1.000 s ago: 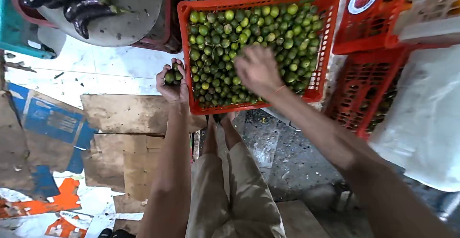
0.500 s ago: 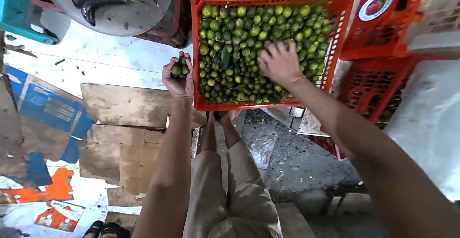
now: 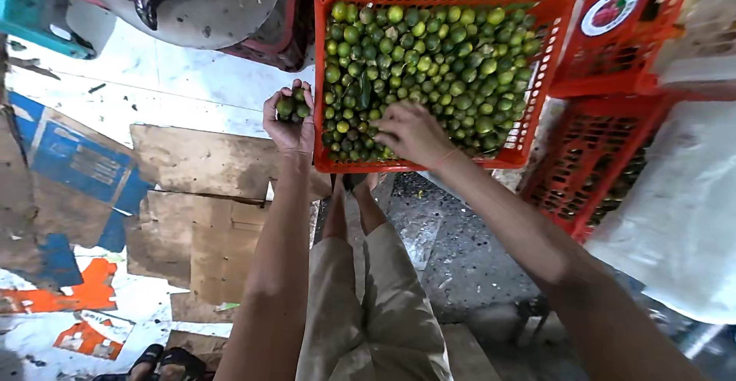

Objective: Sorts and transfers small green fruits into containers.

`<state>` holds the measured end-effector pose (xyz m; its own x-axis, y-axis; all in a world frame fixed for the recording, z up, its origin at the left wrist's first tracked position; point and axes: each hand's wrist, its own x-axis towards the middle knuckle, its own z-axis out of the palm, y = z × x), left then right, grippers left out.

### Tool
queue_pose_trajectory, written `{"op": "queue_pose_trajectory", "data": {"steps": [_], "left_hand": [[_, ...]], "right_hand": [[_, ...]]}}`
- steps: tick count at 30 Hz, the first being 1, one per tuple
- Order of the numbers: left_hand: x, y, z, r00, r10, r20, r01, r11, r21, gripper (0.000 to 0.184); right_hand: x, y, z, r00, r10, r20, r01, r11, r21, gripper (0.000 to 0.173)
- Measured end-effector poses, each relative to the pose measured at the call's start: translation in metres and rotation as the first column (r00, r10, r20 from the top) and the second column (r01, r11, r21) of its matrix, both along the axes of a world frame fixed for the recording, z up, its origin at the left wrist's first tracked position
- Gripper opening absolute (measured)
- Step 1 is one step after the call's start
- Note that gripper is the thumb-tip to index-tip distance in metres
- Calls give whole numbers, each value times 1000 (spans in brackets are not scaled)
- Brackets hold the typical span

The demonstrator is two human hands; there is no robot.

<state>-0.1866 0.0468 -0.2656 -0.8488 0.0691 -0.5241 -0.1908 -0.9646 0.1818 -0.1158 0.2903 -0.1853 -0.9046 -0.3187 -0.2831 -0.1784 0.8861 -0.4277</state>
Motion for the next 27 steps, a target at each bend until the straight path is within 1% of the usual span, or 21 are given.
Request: {"op": "queue_pose_trajectory", "data": {"steps": [2, 4, 6, 7, 8, 9, 10, 11, 12, 13, 14, 16, 18, 20, 21, 22, 23, 24, 25, 26, 27], "left_hand": [[0, 0, 0, 1000, -1, 0, 1, 1000, 6, 26], [0, -3, -3, 999, -20, -26, 20, 1000, 7, 27], [0, -4, -4, 999, -32, -41, 33, 999, 10, 27], [1, -4, -4, 999, -29, -36, 30, 999, 18, 26], [2, -5, -3, 999, -21, -30, 22, 999, 28, 26], [3, -5, -3, 1000, -14, -25, 15, 999, 38, 26], [4, -6, -3, 1000, -11, -24, 12, 999, 46, 25], [5, -8, -3, 1000, -11, -19, 12, 999, 48, 25], [7, -9, -3, 1000, -16, -16, 17, 999, 47, 26], [8, -11, -3, 1000, -23, -20, 24, 998, 50, 26], [10, -12, -4, 999, -29, -21, 30, 998, 52, 26], [12, -14, -3, 999, -36, -17, 37, 998, 47, 25], [14, -15, -2, 999, -39, 0, 39, 998, 48, 24], [15, -15, -2, 999, -39, 10, 38, 998, 46, 25], [15, -16, -2, 999, -42, 8, 42, 998, 48, 25], [16, -16, -2, 999, -45, 9, 45, 998, 46, 26], [17, -15, -2, 999, -45, 13, 44, 998, 43, 26], [17, -14, -1, 999, -36, 21, 35, 999, 35, 26], [18, -12, -1, 999, -22, 23, 21, 999, 25, 27], [18, -10, -1, 1000, -9, 18, 8, 1000, 21, 27], [19, -9, -3, 1000, 0, 10, -1, 1000, 24, 26]], "right_hand": [[3, -18, -17, 986, 127, 105, -133, 990, 50, 29], [2, -20, -22, 980, 115, 161, -132, 987, 97, 27], [0, -11, -19, 983, 33, 181, -39, 999, 32, 27], [2, -3, -18, 980, -51, 195, 67, 995, -78, 27], [5, 5, -15, 959, -156, 237, 213, 947, -240, 26], [9, 10, -10, 916, -241, 321, 363, 838, -407, 26], [12, 13, -3, 859, -273, 433, 490, 680, -545, 28], [16, 15, 2, 805, -266, 530, 583, 521, -624, 31], [20, 15, 6, 763, -252, 596, 643, 395, -656, 33], [23, 15, 9, 732, -242, 637, 680, 315, -662, 34], [26, 13, 12, 708, -244, 663, 706, 265, -657, 34], [28, 10, 15, 678, -254, 690, 735, 209, -645, 33], [29, 10, 16, 674, -289, 680, 737, 203, -644, 30], [25, 18, 19, 675, -431, 598, 725, 241, -645, 28], [22, 24, 22, 644, -546, 537, 733, 238, -637, 29], [17, 30, 26, 582, -672, 458, 751, 227, -620, 35], [12, 37, 31, 519, -781, 348, 779, 263, -569, 48], [8, 42, 36, 487, -850, 202, 820, 366, -440, 65], [4, 41, 38, 494, -867, 65, 844, 460, -278, 72], [2, 33, 39, 544, -839, -15, 827, 540, -155, 67], [3, 18, 36, 628, -778, -28, 775, 628, -68, 54]]}}
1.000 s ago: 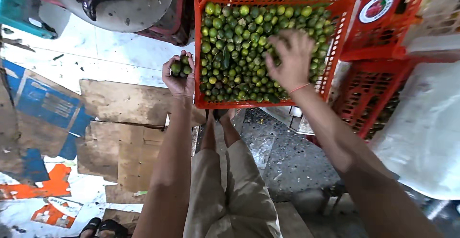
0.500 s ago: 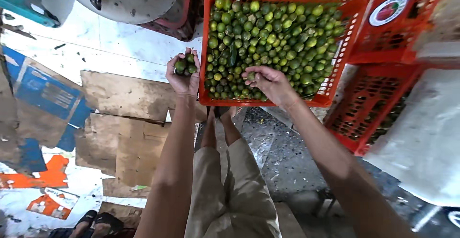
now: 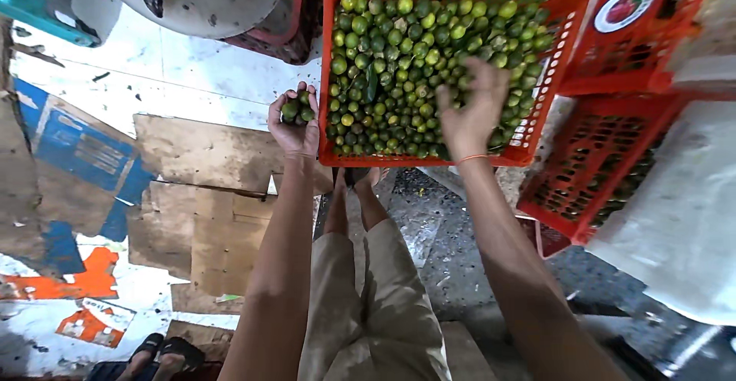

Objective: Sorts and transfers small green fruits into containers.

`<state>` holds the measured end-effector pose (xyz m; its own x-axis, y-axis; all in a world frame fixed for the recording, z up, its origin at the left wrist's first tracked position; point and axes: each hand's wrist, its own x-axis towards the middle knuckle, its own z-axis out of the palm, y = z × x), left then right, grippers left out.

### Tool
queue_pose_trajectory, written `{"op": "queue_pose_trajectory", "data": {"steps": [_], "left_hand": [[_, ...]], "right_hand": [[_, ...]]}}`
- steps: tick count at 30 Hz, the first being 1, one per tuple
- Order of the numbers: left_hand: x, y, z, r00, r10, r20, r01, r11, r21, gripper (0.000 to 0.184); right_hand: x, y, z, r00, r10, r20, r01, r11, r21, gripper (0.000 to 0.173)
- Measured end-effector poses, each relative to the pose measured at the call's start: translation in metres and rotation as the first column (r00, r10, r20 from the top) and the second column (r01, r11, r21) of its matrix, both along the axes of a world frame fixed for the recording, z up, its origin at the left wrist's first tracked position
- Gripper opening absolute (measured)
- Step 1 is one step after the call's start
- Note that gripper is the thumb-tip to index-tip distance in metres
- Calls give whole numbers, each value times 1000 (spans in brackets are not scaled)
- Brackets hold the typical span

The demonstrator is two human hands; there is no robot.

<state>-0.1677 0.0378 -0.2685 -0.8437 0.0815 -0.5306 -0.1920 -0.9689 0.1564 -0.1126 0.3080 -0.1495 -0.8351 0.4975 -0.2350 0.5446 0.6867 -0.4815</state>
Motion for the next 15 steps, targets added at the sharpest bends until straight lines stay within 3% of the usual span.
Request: {"op": "queue_pose_trajectory", "data": {"steps": [2, 4, 9, 15], "left_hand": [[0, 0, -3, 1000, 8, -10, -8, 1000, 20, 26], [1, -1, -3, 1000, 7, -9, -7, 1000, 15, 25], [1, 0, -2, 1000, 2, -1, -2, 1000, -3, 25], [1, 0, -1, 1000, 14, -6, -14, 1000, 4, 23]], "right_hand": [[5, -40, -16, 965, 218, 143, -209, 975, -75, 36], [12, -78, -37, 921, 309, 237, -269, 945, -189, 42], [11, -134, -57, 920, 143, 366, -155, 988, 3, 62], [-18, -142, -39, 795, 13, 606, 74, 990, -118, 63]]}}
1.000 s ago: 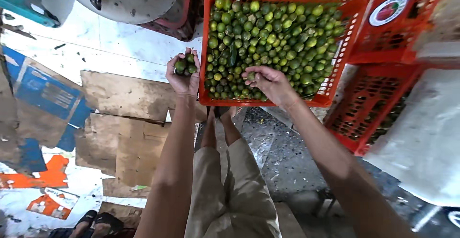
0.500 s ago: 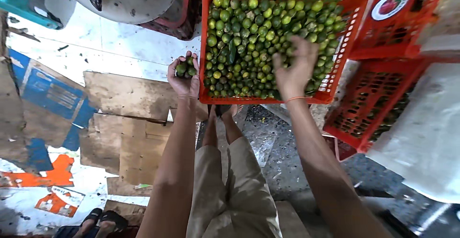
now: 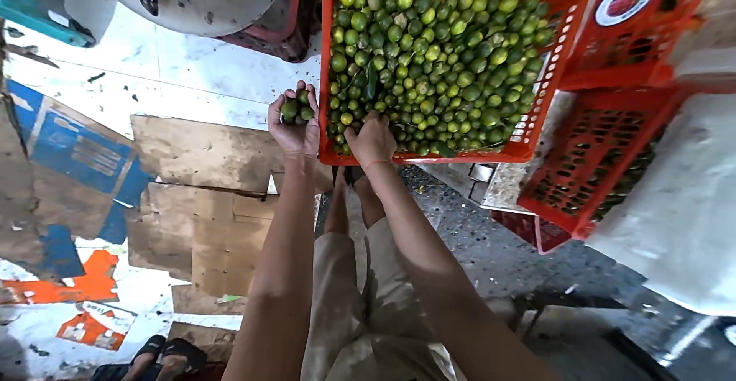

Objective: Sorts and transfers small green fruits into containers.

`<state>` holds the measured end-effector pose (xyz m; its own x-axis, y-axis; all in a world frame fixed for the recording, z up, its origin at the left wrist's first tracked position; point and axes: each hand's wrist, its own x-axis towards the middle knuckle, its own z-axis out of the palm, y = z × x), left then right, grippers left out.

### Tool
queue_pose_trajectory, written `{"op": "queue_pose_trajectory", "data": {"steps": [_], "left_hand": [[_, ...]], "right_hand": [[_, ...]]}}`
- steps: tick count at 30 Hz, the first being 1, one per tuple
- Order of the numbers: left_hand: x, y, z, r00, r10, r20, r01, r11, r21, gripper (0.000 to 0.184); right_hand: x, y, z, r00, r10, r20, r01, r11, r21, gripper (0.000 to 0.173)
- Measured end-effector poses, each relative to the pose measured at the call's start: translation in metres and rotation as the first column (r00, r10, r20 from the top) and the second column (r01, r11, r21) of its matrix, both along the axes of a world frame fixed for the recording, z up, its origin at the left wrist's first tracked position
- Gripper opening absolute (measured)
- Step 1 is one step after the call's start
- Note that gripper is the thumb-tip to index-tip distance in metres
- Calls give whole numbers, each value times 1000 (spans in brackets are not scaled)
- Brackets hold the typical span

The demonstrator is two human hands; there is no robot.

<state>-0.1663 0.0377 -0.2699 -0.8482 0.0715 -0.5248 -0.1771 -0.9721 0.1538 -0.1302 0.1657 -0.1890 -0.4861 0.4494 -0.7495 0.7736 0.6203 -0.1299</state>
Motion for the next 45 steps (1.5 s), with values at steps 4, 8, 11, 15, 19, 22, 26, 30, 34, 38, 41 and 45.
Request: {"op": "queue_pose_trajectory", "data": {"steps": [4, 8, 11, 15, 19, 22, 26, 30, 34, 38, 41, 45], "left_hand": [[0, -2, -3, 1000, -21, -3, 21, 1000, 5, 23], [-1, 0, 0, 1000, -13, 22, 14, 1000, -21, 21], [-1, 1, 2, 1000, 9, 20, -8, 999, -37, 22], [0, -2, -2, 1000, -6, 5, 6, 1000, 1, 22], [0, -2, -5, 1000, -4, -10, 4, 1000, -15, 23], [0, 0, -4, 1000, 7, -6, -8, 1000, -27, 24], [0, -4, -9, 999, -3, -41, 4, 1000, 21, 22], [-2, -7, -4, 1000, 8, -28, -6, 998, 61, 21], [-1, -15, 10, 1000, 6, -1, -6, 998, 63, 21], [14, -19, 34, 982, -171, -77, 165, 984, -72, 25], [40, -2, 66, 934, -356, -35, 345, 923, -169, 32], [87, 40, 93, 875, -477, 85, 482, 874, -61, 35]], "right_hand": [[-13, 6, 1, 993, -112, 40, 114, 992, -56, 79], [-12, 4, 1, 967, -252, -29, 246, 960, -132, 75], [-7, 1, -8, 907, -414, -73, 390, 894, -220, 71], [1, 4, -16, 859, -500, -111, 458, 846, -272, 63], [0, 4, -18, 821, -562, -97, 509, 798, -322, 63], [2, 5, -22, 827, -551, -108, 492, 804, -334, 61], [11, 12, -29, 791, -592, -151, 492, 764, -417, 58], [21, 34, -14, 678, -729, -99, 531, 578, -620, 50], [42, 90, 10, 530, -847, -44, 459, 330, -825, 34], [63, 142, 30, 539, -818, -198, 298, 405, -864, 33], [72, 132, 69, 632, -724, -277, 200, 497, -845, 33], [83, 78, 96, 662, -663, -350, 93, 536, -839, 35]]}}
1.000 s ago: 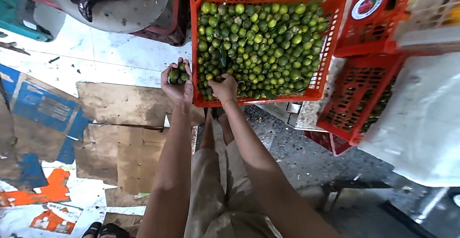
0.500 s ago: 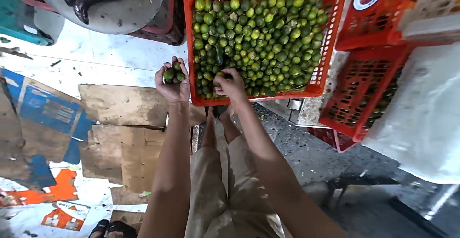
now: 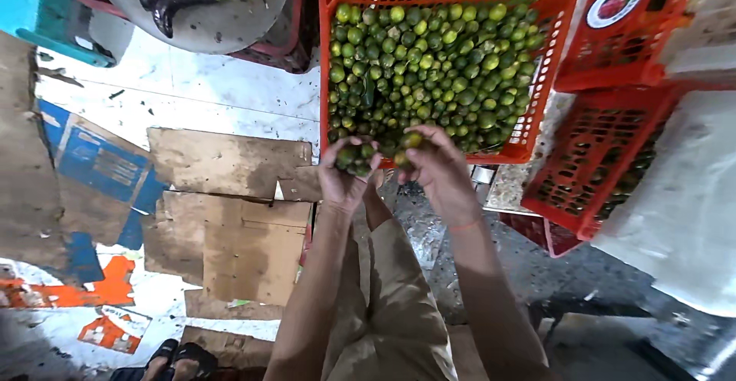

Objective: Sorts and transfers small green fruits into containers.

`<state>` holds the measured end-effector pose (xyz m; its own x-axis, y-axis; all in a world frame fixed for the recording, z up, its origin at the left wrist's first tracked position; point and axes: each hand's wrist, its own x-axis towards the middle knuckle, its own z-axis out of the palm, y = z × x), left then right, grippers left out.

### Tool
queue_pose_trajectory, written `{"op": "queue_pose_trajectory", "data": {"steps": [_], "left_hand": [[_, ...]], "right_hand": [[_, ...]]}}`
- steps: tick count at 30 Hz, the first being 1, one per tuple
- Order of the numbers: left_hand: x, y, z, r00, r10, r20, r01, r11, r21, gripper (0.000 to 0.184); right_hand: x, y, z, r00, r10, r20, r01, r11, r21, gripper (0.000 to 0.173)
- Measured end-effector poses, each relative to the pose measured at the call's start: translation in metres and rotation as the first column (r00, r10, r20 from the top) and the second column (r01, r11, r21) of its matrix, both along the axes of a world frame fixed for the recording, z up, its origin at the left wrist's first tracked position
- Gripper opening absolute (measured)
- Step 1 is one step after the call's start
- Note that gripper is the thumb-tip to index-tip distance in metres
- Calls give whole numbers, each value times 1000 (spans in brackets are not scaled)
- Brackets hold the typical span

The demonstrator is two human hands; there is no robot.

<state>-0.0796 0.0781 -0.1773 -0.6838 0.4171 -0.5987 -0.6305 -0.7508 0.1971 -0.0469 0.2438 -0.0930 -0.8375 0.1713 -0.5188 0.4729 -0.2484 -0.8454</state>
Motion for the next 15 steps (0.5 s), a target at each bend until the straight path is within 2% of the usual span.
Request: {"op": "queue_pose_trajectory", "data": {"steps": [2, 4, 6, 9, 12, 15], "left_hand": [[17, 23, 5, 998, -45, 44, 45, 999, 19, 37], [28, 38, 4, 994, -61, 92, 58, 998, 36, 33], [34, 48, 1, 990, -77, 121, 73, 996, 44, 33], [35, 55, -4, 988, -128, 88, 128, 992, 8, 32], [34, 55, -5, 987, -152, 59, 154, 988, -27, 37], [29, 53, -7, 990, -119, 78, 110, 988, 106, 42]], "right_hand": [[8, -27, -2, 999, 45, 17, -48, 961, 271, 35], [20, -44, -13, 997, 75, 33, -80, 798, 597, 37], [28, -50, -23, 997, 52, 55, -75, 635, 769, 38], [30, -46, -26, 994, 19, 106, -99, 538, 837, 45], [24, -39, -17, 982, 20, 190, -172, 524, 834, 58], [14, -26, -5, 990, -6, 144, -120, 520, 846, 47]]}}
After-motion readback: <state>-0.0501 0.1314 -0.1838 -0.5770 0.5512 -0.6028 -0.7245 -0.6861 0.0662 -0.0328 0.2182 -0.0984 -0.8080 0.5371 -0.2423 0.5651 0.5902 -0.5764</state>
